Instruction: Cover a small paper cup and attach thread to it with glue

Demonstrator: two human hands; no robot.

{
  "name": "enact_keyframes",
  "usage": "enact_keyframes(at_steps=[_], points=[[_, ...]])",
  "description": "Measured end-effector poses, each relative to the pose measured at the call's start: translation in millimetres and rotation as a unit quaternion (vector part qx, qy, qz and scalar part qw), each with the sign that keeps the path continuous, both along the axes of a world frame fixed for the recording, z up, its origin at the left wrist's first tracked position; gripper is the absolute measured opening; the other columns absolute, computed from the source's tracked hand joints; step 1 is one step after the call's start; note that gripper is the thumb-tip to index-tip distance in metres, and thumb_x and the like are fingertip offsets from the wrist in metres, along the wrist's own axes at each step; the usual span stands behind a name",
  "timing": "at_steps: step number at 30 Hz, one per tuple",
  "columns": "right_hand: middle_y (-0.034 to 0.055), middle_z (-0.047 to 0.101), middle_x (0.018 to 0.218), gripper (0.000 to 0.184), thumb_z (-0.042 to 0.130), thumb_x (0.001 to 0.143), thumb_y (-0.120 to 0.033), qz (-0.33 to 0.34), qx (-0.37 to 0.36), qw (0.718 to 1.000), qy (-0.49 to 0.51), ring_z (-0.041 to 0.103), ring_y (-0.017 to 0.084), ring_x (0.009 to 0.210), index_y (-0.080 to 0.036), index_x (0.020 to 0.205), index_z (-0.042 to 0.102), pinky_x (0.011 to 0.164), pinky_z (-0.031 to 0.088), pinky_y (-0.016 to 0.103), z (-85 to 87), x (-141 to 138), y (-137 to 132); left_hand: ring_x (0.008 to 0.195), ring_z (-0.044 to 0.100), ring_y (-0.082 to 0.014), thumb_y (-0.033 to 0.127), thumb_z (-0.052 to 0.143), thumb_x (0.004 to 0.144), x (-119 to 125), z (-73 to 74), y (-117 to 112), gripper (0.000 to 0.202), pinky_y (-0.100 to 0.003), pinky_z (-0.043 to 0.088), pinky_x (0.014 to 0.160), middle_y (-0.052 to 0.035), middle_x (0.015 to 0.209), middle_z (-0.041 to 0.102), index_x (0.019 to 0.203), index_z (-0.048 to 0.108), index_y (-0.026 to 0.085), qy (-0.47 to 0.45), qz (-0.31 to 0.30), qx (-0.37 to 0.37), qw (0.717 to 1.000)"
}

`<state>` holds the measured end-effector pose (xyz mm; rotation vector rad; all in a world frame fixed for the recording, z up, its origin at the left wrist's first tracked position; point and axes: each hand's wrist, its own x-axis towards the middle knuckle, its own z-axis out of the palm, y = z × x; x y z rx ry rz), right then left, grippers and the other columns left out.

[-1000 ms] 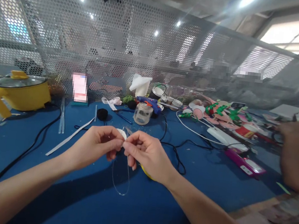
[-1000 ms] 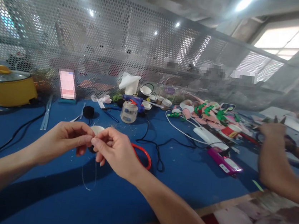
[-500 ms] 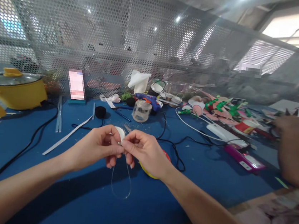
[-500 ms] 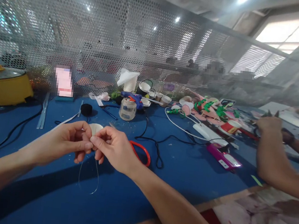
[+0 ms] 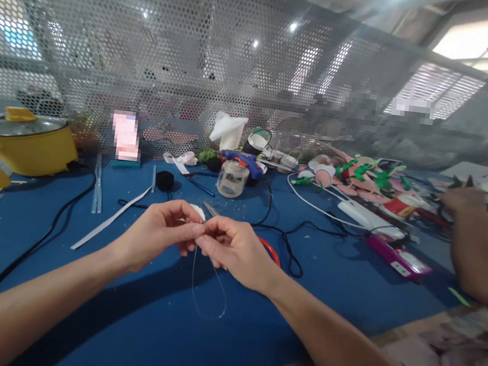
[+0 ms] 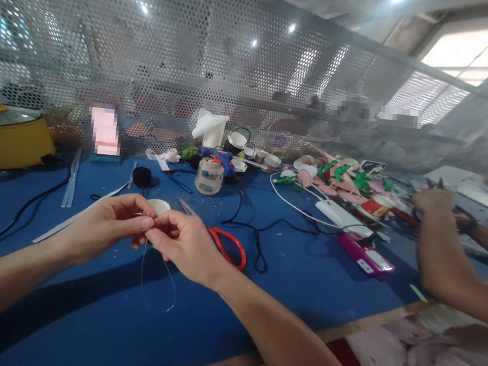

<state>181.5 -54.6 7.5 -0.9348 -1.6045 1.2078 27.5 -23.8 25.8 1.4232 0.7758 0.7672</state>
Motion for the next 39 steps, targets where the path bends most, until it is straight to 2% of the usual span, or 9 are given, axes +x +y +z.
enact_keyframes(at_steps=[6, 8, 11, 18, 22, 24, 26, 30, 39], points=[[-0.0027, 0.051, 0.055, 0.011, 0.051, 0.076, -0.023, -0.062, 0.08, 0.994, -0.049, 0.046, 0.006, 0.048, -0.017, 0.067, 0.054, 0.042, 0.036, 0.017, -4.4, -2.5, 1.4, 0.049, 0.049, -0.0057, 0.025, 0.064, 0.066, 7.5, -3.6, -1.9, 0.015, -0.02, 0.041, 0.05, 0.0018, 0.058, 0.057, 0.065, 0.054, 0.013, 0.005, 0.063, 0.023, 0.998], [-0.0026, 0.052, 0.057, 0.01, 0.052, 0.076, -0.024, -0.081, 0.082, 0.992, -0.045, 0.046, 0.006, 0.047, -0.017, 0.069, 0.054, 0.042, 0.037, 0.018, -4.6, -1.5, 3.0, 0.048, 0.049, -0.0061, 0.026, 0.063, 0.066, 10.8, -0.1, 0.3, 0.016, -0.02, 0.04, 0.048, 0.002, 0.056, 0.055, 0.064, 0.054, 0.013, 0.011, 0.072, 0.029, 0.997], [-0.0026, 0.052, 0.057, 0.013, 0.055, 0.074, -0.029, -0.086, 0.048, 0.995, -0.025, 0.045, 0.006, 0.044, -0.016, 0.073, 0.054, 0.041, 0.037, 0.018, -2.7, 2.1, 6.2, 0.046, 0.046, -0.0059, 0.025, 0.064, 0.065, 16.2, 6.4, 6.5, 0.016, -0.019, 0.036, 0.046, 0.003, 0.051, 0.052, 0.063, 0.054, 0.013, 0.02, 0.073, 0.053, 0.996], [-0.0033, 0.051, 0.058, 0.021, 0.059, 0.071, -0.034, -0.049, -0.017, 0.998, 0.03, 0.042, 0.003, 0.041, -0.014, 0.074, 0.055, 0.037, 0.034, 0.016, 3.1, 15.0, 11.5, 0.043, 0.041, -0.0039, 0.022, 0.065, 0.064, 28.4, 10.0, 10.7, 0.014, -0.018, 0.032, 0.042, 0.004, 0.05, 0.05, 0.061, 0.055, 0.014, -0.045, 0.11, 0.103, 0.988], [-0.0012, 0.055, 0.064, 0.024, 0.053, 0.076, -0.038, 0.061, -0.057, 0.994, 0.066, 0.042, 0.002, 0.041, -0.014, 0.074, 0.057, 0.036, 0.032, 0.014, 2.2, 16.1, 10.8, 0.043, 0.042, -0.0043, 0.023, 0.065, 0.065, 26.7, 10.9, -1.7, 0.015, -0.018, 0.035, 0.041, 0.0049, 0.048, 0.048, 0.062, 0.053, 0.014, -0.105, 0.088, 0.058, 0.989], [0.0003, 0.058, 0.07, 0.025, 0.05, 0.078, -0.039, 0.133, -0.086, 0.983, 0.089, 0.042, 0.002, 0.04, -0.015, 0.08, 0.058, 0.033, 0.029, 0.014, -0.5, 13.6, 9.8, 0.041, 0.044, -0.0059, 0.024, 0.064, 0.066, 22.5, 9.5, -8.0, 0.016, -0.019, 0.035, 0.039, 0.0053, 0.046, 0.047, 0.064, 0.052, 0.015, -0.123, 0.067, 0.022, 0.99], [0.0, 0.059, 0.07, 0.024, 0.051, 0.078, -0.039, 0.176, -0.114, 0.971, 0.116, 0.042, 0.002, 0.039, -0.016, 0.083, 0.058, 0.032, 0.027, 0.014, -4.0, 9.8, 8.5, 0.038, 0.045, -0.0072, 0.025, 0.062, 0.068, 17.8, 6.1, -12.0, 0.015, -0.02, 0.036, 0.036, 0.0057, 0.044, 0.046, 0.065, 0.051, 0.016, -0.128, 0.048, -0.008, 0.991], [-0.0028, 0.057, 0.06, 0.02, 0.055, 0.076, -0.035, 0.156, -0.132, 0.968, 0.146, 0.043, 0.002, 0.038, -0.015, 0.075, 0.058, 0.032, 0.028, 0.013, -9.0, 2.7, 5.6, 0.042, 0.05, -0.0084, 0.023, 0.062, 0.069, 11.9, -1.7, -12.7, 0.016, -0.022, 0.043, 0.041, 0.0039, 0.048, 0.052, 0.064, 0.05, 0.015, -0.144, 0.041, -0.028, 0.988], [-0.0024, 0.057, 0.053, 0.017, 0.06, 0.073, -0.029, 0.108, -0.109, 0.975, 0.161, 0.041, 0.002, 0.038, -0.013, 0.067, 0.06, 0.033, 0.03, 0.014, -12.8, -1.4, 6.7, 0.042, 0.051, -0.0081, 0.019, 0.065, 0.066, 11.2, -6.0, -8.5, 0.014, -0.021, 0.043, 0.041, 0.0022, 0.049, 0.056, 0.062, 0.053, 0.012, -0.15, 0.054, -0.017, 0.987]])
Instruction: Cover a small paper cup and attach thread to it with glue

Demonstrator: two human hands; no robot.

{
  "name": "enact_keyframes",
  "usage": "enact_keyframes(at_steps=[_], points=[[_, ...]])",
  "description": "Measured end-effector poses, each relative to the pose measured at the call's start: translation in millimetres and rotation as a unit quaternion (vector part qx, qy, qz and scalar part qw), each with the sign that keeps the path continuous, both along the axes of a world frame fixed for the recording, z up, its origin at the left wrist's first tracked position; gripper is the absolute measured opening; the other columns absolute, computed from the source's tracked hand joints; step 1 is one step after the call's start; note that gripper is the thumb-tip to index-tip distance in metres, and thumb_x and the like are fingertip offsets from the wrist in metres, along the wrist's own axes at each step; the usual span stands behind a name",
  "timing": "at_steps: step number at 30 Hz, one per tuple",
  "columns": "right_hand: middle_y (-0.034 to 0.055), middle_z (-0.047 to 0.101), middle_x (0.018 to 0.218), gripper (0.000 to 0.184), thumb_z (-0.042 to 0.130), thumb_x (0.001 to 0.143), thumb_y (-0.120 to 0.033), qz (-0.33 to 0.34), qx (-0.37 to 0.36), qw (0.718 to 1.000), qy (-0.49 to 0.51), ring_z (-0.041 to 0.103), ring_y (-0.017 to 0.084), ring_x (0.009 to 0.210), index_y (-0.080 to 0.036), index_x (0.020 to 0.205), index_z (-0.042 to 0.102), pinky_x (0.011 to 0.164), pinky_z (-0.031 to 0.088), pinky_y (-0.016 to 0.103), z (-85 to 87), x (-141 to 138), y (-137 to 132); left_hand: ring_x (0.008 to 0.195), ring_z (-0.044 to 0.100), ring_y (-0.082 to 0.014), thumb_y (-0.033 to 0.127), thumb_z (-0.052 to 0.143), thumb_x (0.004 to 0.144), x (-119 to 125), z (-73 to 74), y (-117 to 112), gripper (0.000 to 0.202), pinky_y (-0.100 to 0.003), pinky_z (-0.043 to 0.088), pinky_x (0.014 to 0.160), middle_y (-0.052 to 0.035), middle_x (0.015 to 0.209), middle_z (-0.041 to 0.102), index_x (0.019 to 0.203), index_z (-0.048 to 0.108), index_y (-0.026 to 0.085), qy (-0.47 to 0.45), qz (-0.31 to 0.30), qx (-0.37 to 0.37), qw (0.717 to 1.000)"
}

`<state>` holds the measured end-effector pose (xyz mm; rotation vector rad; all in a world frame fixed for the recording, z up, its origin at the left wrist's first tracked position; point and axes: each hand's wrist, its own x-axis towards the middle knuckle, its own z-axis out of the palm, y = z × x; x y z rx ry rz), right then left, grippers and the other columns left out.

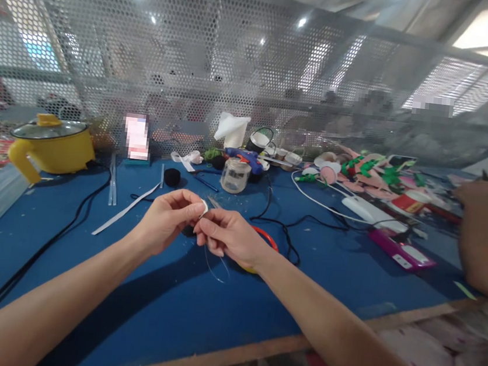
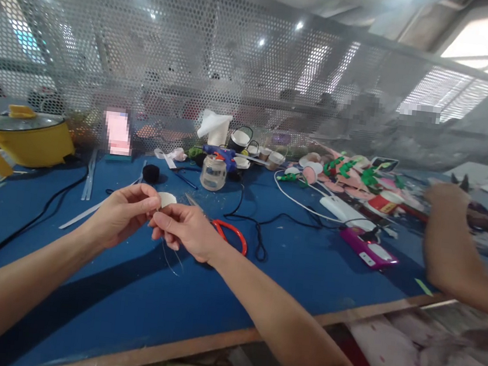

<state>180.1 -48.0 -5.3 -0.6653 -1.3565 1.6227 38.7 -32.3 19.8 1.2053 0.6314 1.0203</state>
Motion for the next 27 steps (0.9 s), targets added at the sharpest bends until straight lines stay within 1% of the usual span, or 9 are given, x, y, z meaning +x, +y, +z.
enact_keyframes(at_steps=[2, 9, 15, 21, 27], points=[[-0.002, 0.058, 0.054, 0.016, 0.06, 0.073, -0.028, 0.005, -0.001, 1.0, 0.007, 0.041, 0.002, 0.038, -0.013, 0.068, 0.061, 0.034, 0.031, 0.014, -0.7, -0.2, 0.6, 0.041, 0.051, -0.0091, 0.019, 0.065, 0.066, -0.5, -0.1, 0.5, 0.013, -0.022, 0.044, 0.039, 0.0023, 0.049, 0.056, 0.063, 0.053, 0.013, -0.002, -0.009, 0.003, 1.0], [-0.0017, 0.058, 0.053, 0.015, 0.061, 0.072, -0.027, 0.016, -0.025, 0.999, 0.027, 0.04, 0.002, 0.038, -0.013, 0.068, 0.061, 0.033, 0.028, 0.014, -0.2, -1.1, 1.6, 0.042, 0.053, -0.0097, 0.018, 0.065, 0.065, -0.5, -0.5, 2.1, 0.012, -0.023, 0.046, 0.039, 0.0017, 0.051, 0.057, 0.064, 0.054, 0.013, -0.008, -0.006, 0.005, 1.0], [-0.0015, 0.058, 0.051, 0.017, 0.063, 0.07, -0.029, 0.026, -0.045, 0.998, 0.045, 0.04, 0.002, 0.036, -0.012, 0.066, 0.061, 0.033, 0.026, 0.014, 0.2, -1.3, 2.2, 0.043, 0.053, -0.0092, 0.018, 0.066, 0.064, -1.6, -1.0, 2.9, 0.012, -0.022, 0.046, 0.042, 0.0014, 0.052, 0.058, 0.065, 0.055, 0.012, -0.005, -0.01, -0.004, 1.0], [-0.0015, 0.058, 0.049, 0.02, 0.065, 0.067, -0.031, 0.018, -0.058, 0.997, 0.051, 0.04, 0.002, 0.036, -0.012, 0.064, 0.06, 0.032, 0.026, 0.015, -0.8, -2.5, 2.6, 0.044, 0.053, -0.0084, 0.018, 0.065, 0.065, -2.9, -3.5, 2.9, 0.012, -0.021, 0.043, 0.042, 0.0016, 0.052, 0.058, 0.066, 0.054, 0.012, 0.003, -0.003, 0.001, 1.0], [-0.0011, 0.057, 0.049, 0.02, 0.064, 0.068, -0.032, 0.012, -0.062, 0.997, 0.053, 0.04, 0.002, 0.037, -0.012, 0.064, 0.06, 0.033, 0.026, 0.015, -1.9, -2.9, 2.4, 0.043, 0.054, -0.0091, 0.018, 0.065, 0.066, -0.7, -3.1, 4.4, 0.012, -0.022, 0.043, 0.043, 0.0018, 0.051, 0.058, 0.066, 0.053, 0.013, 0.009, -0.003, 0.01, 1.0]])
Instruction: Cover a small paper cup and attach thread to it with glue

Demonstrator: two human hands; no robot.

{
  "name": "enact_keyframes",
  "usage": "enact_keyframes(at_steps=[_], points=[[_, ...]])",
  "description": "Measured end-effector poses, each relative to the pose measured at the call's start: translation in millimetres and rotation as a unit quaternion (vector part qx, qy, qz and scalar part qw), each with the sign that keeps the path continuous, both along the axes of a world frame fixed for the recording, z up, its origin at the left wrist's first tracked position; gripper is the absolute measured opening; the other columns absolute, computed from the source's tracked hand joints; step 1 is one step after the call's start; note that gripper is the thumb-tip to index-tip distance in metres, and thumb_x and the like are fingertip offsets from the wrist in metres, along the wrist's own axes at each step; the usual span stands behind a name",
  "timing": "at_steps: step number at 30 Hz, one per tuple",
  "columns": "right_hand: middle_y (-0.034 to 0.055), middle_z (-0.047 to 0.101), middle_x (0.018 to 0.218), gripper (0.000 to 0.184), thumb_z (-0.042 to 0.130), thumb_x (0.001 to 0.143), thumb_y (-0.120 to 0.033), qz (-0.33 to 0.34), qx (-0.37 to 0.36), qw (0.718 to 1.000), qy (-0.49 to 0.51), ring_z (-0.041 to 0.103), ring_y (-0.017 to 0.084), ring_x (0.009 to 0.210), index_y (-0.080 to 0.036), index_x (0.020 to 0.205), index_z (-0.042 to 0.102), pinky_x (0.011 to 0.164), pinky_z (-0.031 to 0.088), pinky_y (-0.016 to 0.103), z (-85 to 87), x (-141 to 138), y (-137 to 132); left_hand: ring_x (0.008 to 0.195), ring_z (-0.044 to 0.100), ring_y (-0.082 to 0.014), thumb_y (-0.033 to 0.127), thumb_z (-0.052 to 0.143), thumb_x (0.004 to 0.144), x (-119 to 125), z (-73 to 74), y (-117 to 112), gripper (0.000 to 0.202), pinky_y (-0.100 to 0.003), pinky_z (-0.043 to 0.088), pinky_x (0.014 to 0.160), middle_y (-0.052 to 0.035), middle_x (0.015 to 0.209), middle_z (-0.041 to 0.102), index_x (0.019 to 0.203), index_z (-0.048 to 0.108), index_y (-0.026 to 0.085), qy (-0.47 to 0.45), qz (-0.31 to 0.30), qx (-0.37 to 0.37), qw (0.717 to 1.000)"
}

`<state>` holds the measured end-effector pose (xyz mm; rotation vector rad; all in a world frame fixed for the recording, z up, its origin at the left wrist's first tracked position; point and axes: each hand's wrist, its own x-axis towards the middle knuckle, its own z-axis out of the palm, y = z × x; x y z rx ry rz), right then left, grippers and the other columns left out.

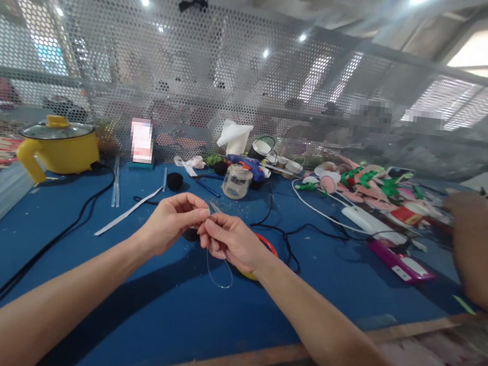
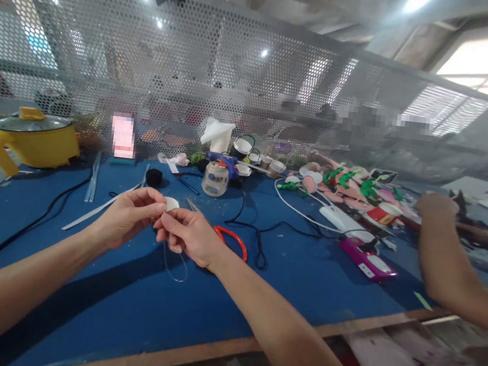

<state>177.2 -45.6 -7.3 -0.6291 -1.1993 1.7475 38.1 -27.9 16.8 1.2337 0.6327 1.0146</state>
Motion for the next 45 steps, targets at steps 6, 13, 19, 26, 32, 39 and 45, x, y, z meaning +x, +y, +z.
enact_keyframes(at_steps=[6, 13, 19, 26, 32, 39, 45], points=[[-0.0009, 0.058, 0.05, 0.02, 0.064, 0.068, -0.032, -0.006, -0.002, 1.0, 0.0, 0.04, 0.002, 0.038, -0.012, 0.064, 0.06, 0.034, 0.026, 0.015, 0.8, -0.5, -1.6, 0.042, 0.054, -0.009, 0.018, 0.065, 0.065, -0.6, -0.7, -1.3, 0.014, -0.021, 0.043, 0.043, 0.0021, 0.05, 0.057, 0.067, 0.053, 0.013, 0.004, 0.01, 0.008, 1.0], [0.0, 0.059, 0.052, 0.021, 0.064, 0.068, -0.033, -0.01, -0.004, 1.0, 0.0, 0.038, 0.003, 0.039, -0.012, 0.067, 0.061, 0.034, 0.025, 0.015, 0.8, -1.7, -1.3, 0.04, 0.053, -0.0095, 0.019, 0.064, 0.066, -0.2, -2.5, -0.6, 0.013, -0.022, 0.043, 0.041, 0.0033, 0.049, 0.055, 0.069, 0.052, 0.013, 0.006, 0.012, 0.029, 0.999], [0.0004, 0.058, 0.054, 0.021, 0.061, 0.07, -0.034, -0.015, 0.002, 1.0, -0.002, 0.037, 0.003, 0.042, -0.013, 0.07, 0.063, 0.036, 0.025, 0.015, 0.5, -0.9, -1.9, 0.039, 0.053, -0.0097, 0.019, 0.063, 0.067, 0.7, -0.3, -1.6, 0.013, -0.022, 0.042, 0.041, 0.0045, 0.046, 0.053, 0.07, 0.051, 0.014, 0.011, 0.016, 0.03, 0.999], [0.0009, 0.058, 0.057, 0.022, 0.06, 0.071, -0.035, -0.022, 0.021, 1.0, -0.006, 0.035, 0.003, 0.041, -0.013, 0.073, 0.063, 0.036, 0.024, 0.016, -1.1, -1.5, -1.8, 0.039, 0.052, -0.0096, 0.019, 0.063, 0.066, 0.3, -1.5, -0.9, 0.013, -0.022, 0.042, 0.04, 0.0043, 0.047, 0.052, 0.07, 0.051, 0.014, 0.006, 0.027, 0.028, 0.999], [0.0012, 0.059, 0.058, 0.022, 0.058, 0.073, -0.035, -0.038, 0.039, 0.998, -0.015, 0.036, 0.003, 0.041, -0.013, 0.071, 0.061, 0.036, 0.024, 0.016, -3.5, -2.9, -1.2, 0.038, 0.052, -0.009, 0.019, 0.063, 0.066, 0.3, -1.9, -0.9, 0.014, -0.022, 0.041, 0.04, 0.0041, 0.048, 0.053, 0.069, 0.051, 0.014, 0.011, 0.029, 0.029, 0.999], [-0.0007, 0.056, 0.055, 0.022, 0.056, 0.074, -0.035, -0.066, 0.073, 0.994, -0.057, 0.034, 0.003, 0.04, -0.014, 0.072, 0.059, 0.035, 0.025, 0.017, -6.1, -3.1, -1.0, 0.04, 0.053, -0.0083, 0.021, 0.062, 0.068, 0.2, 0.9, -3.5, 0.013, -0.021, 0.041, 0.043, 0.0029, 0.05, 0.055, 0.066, 0.051, 0.013, 0.033, 0.035, 0.031, 0.998], [-0.0011, 0.055, 0.056, 0.023, 0.056, 0.074, -0.036, -0.088, 0.092, 0.988, -0.087, 0.034, 0.003, 0.039, -0.014, 0.07, 0.059, 0.036, 0.025, 0.018, -4.6, -3.0, -1.8, 0.043, 0.054, -0.008, 0.019, 0.062, 0.068, 1.1, 1.8, -4.2, 0.013, -0.021, 0.042, 0.045, 0.0027, 0.052, 0.057, 0.065, 0.051, 0.014, 0.033, 0.035, 0.034, 0.998]])
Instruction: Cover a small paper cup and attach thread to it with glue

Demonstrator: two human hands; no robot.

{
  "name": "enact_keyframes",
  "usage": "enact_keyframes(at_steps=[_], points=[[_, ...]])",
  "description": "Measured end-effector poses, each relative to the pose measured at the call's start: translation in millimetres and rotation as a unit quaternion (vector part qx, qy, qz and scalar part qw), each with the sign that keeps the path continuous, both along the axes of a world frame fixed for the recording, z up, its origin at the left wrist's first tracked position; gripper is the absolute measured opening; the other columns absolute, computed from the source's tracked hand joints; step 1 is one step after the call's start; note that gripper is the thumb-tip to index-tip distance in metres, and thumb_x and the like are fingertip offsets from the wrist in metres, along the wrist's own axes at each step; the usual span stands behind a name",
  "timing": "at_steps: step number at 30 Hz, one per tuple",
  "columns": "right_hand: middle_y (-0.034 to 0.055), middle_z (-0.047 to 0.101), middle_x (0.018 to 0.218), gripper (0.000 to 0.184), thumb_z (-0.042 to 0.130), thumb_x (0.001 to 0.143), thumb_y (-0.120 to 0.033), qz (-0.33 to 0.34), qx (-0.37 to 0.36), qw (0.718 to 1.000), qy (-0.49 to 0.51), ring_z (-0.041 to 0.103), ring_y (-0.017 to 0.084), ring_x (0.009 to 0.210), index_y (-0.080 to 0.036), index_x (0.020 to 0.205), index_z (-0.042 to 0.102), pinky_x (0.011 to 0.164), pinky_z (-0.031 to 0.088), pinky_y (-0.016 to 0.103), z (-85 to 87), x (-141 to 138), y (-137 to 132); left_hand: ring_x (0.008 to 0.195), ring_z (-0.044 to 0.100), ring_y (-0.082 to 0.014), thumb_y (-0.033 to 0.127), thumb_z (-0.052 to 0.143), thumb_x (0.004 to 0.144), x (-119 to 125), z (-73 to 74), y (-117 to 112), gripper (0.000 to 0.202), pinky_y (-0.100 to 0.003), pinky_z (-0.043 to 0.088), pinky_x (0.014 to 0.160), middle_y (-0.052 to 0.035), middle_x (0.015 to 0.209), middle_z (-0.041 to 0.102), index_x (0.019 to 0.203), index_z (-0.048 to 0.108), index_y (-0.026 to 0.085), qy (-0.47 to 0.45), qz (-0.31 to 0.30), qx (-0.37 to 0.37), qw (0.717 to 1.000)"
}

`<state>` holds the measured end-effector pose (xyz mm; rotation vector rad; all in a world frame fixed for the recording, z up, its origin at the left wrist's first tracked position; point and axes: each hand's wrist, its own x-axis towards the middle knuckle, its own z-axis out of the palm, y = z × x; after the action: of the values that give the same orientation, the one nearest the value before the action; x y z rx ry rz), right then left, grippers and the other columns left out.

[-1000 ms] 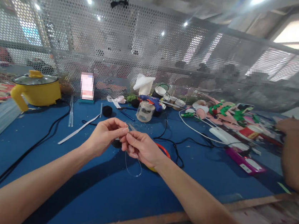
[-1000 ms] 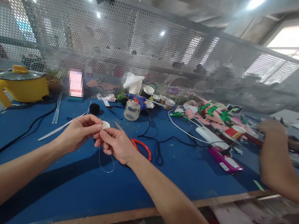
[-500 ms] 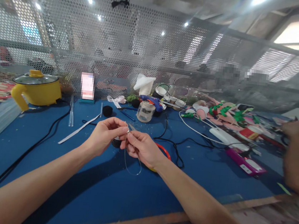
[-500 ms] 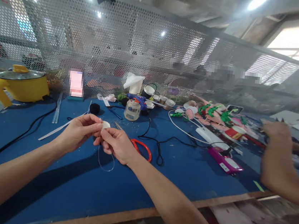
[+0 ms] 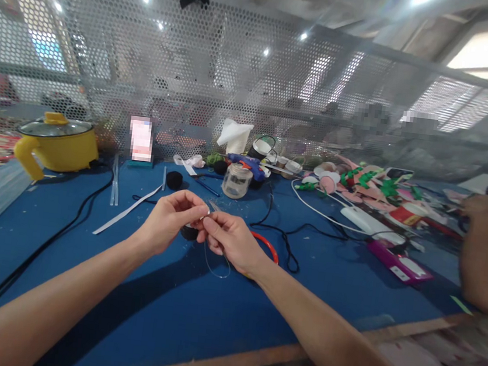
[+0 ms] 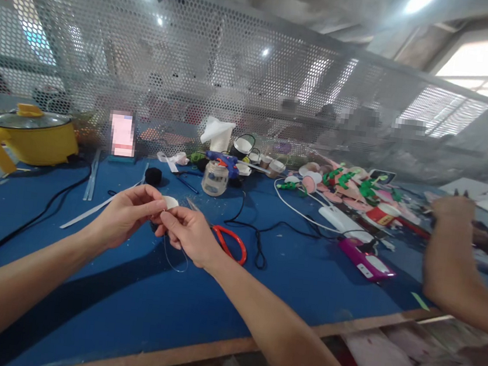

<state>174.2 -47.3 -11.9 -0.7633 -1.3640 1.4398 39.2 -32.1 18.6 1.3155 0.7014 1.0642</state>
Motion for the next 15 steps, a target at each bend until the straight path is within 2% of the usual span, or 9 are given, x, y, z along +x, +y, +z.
enact_keyframes(at_steps=[4, 6, 10, 12, 15], points=[[-0.0011, 0.056, 0.057, 0.024, 0.056, 0.074, -0.039, -0.017, 0.01, 0.999, -0.037, 0.035, 0.003, 0.041, -0.015, 0.071, 0.06, 0.039, 0.027, 0.019, 2.2, 1.6, -0.4, 0.043, 0.053, -0.0081, 0.02, 0.063, 0.067, 0.0, -0.7, 0.9, 0.012, -0.021, 0.042, 0.046, 0.0031, 0.051, 0.057, 0.064, 0.052, 0.014, -0.002, -0.004, 0.003, 1.0], [0.0002, 0.058, 0.059, 0.028, 0.053, 0.075, -0.041, -0.014, 0.016, 0.998, -0.062, 0.04, 0.005, 0.045, -0.015, 0.072, 0.062, 0.043, 0.03, 0.02, 2.9, 3.7, 1.1, 0.044, 0.052, -0.0074, 0.019, 0.064, 0.066, -1.5, 0.4, 3.2, 0.012, -0.02, 0.041, 0.045, 0.0033, 0.05, 0.056, 0.064, 0.053, 0.014, -0.002, 0.014, 0.011, 1.0], [0.0035, 0.062, 0.065, 0.039, 0.046, 0.077, -0.049, 0.064, -0.019, 0.997, -0.045, 0.052, 0.008, 0.058, -0.014, 0.077, 0.065, 0.052, 0.035, 0.021, 4.1, 9.0, 4.1, 0.052, 0.054, -0.0068, 0.017, 0.067, 0.063, -7.7, 7.8, 9.6, 0.013, -0.018, 0.042, 0.051, 0.0013, 0.055, 0.059, 0.062, 0.054, 0.013, -0.042, 0.069, 0.023, 0.996], [0.0032, 0.061, 0.066, 0.04, 0.046, 0.077, -0.049, 0.097, -0.055, 0.994, -0.019, 0.053, 0.008, 0.058, -0.014, 0.079, 0.065, 0.051, 0.036, 0.021, 5.6, 11.0, 3.5, 0.058, 0.057, -0.009, 0.018, 0.067, 0.062, -10.5, 12.0, 11.3, 0.014, -0.019, 0.044, 0.055, 0.0007, 0.057, 0.06, 0.062, 0.054, 0.014, -0.068, 0.065, 0.013, 0.995], [0.0022, 0.059, 0.065, 0.035, 0.051, 0.076, -0.046, 0.107, -0.091, 0.99, 0.0, 0.051, 0.007, 0.055, -0.014, 0.079, 0.065, 0.049, 0.034, 0.02, 8.7, 12.4, 0.9, 0.06, 0.059, -0.01, 0.017, 0.068, 0.062, -11.7, 15.8, 10.8, 0.014, -0.02, 0.046, 0.057, 0.0014, 0.058, 0.059, 0.062, 0.053, 0.014, -0.088, 0.062, 0.003, 0.994]])
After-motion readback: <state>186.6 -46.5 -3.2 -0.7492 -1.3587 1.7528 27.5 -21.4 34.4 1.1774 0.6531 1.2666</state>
